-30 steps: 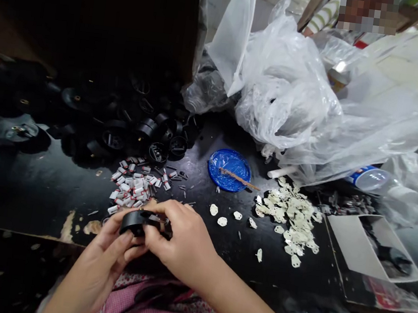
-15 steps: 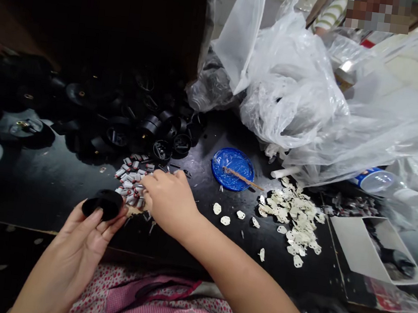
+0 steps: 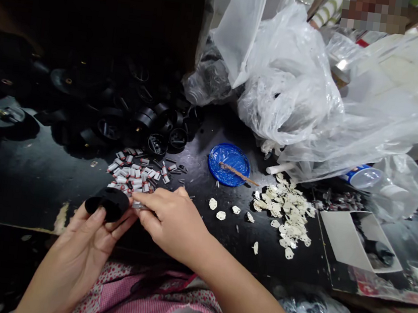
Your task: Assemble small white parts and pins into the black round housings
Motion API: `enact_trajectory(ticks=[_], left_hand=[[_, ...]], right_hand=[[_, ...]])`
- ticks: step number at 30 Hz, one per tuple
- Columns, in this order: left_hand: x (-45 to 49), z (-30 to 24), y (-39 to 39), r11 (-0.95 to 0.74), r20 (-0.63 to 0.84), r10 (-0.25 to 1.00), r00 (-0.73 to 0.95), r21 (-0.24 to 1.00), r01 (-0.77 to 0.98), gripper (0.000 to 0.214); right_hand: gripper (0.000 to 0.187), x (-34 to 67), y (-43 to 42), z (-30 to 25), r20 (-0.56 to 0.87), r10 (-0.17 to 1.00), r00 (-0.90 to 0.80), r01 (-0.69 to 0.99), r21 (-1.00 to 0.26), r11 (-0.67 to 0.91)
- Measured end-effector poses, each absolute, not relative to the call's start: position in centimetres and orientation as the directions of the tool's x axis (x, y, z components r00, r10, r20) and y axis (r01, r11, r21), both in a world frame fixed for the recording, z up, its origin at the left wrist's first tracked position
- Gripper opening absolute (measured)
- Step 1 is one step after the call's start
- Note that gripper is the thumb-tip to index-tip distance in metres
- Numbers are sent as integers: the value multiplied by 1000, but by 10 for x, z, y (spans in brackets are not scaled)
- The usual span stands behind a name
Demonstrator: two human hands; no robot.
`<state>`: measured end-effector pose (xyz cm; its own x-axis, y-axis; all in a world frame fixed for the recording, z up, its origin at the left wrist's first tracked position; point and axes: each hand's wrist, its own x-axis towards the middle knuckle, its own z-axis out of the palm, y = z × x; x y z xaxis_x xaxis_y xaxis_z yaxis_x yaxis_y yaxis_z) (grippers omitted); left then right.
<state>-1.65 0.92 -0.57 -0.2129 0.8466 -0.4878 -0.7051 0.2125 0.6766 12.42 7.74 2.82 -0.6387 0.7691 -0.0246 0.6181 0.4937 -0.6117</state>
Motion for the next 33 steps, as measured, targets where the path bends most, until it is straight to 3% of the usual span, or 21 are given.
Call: enact_trajectory(ticks=[5, 9, 11, 16, 20, 25, 30, 33], left_hand=[[-13, -6, 7, 233, -477, 866, -149, 648, -725, 18], [-13, -7, 6, 201, -485, 840, -243, 694, -691, 17], [-13, -6, 8, 156, -471, 825, -312, 721, -675, 16], [-11, -2, 16, 113, -430, 850, -303, 712, -693, 24], [-11, -2, 18, 116, -431, 852, -297, 708, -696, 25], [-11, -2, 20, 100, -455, 839, -298, 667, -738, 20], [-11, -2, 19, 112, -445, 850, -281, 674, -730, 25], [-9, -4, 17, 157, -460, 840, -288, 713, -683, 22]], right_hand=[[23, 130, 74, 31, -28, 794, -607, 623, -637, 455], [22, 131, 77, 30, -72, 798, -598, 630, -658, 413], [19, 127, 85, 27, -74, 838, -541, 714, -566, 412], [20, 106, 106, 18, -32, 887, -460, 879, -159, 450], [18, 98, 112, 19, -35, 869, -494, 868, -86, 490], [13, 107, 111, 19, -49, 870, -491, 857, -205, 473], [3, 121, 100, 29, -85, 873, -480, 673, -674, 305], [5, 126, 94, 37, -108, 862, -495, 605, -755, 252]])
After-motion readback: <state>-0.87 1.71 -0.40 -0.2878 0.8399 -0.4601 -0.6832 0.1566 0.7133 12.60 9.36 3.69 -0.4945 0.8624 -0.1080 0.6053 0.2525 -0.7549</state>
